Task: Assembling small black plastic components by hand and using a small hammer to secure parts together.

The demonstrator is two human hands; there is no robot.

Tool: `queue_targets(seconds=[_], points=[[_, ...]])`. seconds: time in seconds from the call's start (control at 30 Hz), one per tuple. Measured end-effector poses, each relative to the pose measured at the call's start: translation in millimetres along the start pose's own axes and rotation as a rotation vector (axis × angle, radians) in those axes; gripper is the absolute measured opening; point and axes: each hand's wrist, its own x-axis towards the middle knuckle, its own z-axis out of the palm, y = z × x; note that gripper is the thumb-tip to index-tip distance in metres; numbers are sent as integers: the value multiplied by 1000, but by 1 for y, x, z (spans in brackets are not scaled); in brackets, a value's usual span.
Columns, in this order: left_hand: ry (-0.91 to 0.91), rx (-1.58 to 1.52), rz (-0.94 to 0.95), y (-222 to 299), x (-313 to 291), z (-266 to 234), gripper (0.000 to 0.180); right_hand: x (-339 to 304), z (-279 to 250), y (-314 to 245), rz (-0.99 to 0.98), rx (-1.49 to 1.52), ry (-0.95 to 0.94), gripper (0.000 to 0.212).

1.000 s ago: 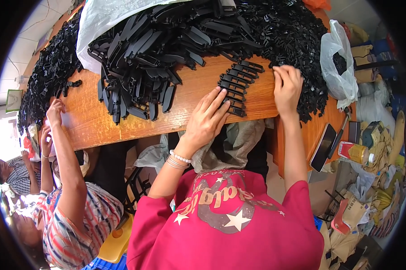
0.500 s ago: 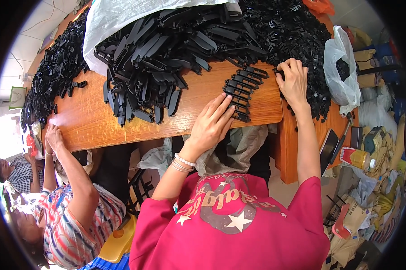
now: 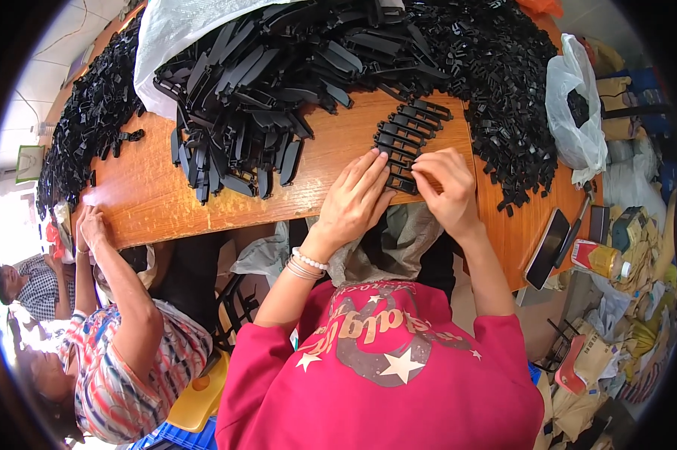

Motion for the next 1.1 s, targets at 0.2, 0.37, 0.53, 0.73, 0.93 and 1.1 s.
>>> queue_targets(seconds=[0.2, 0.37, 0.53, 0.73, 0.93, 1.1], points=[[30, -13, 14, 3, 1, -2, 37, -9, 7, -5, -45, -20, -13, 18], [38, -22, 16, 2, -1, 0, 35, -12, 12, -8, -75, -96, 10, 18], [45, -20, 21, -1, 2, 1, 35, -12, 17, -10, -90, -162, 55, 19], [66, -30, 5, 3, 6, -2, 34, -9, 11, -15, -101, -172, 12, 24], [181, -60, 84, -6, -5, 1, 41, -13, 22, -12, -118, -155, 7, 25], [162, 1, 128, -5, -9, 9, 46, -14, 14, -16, -129, -156, -26, 20]])
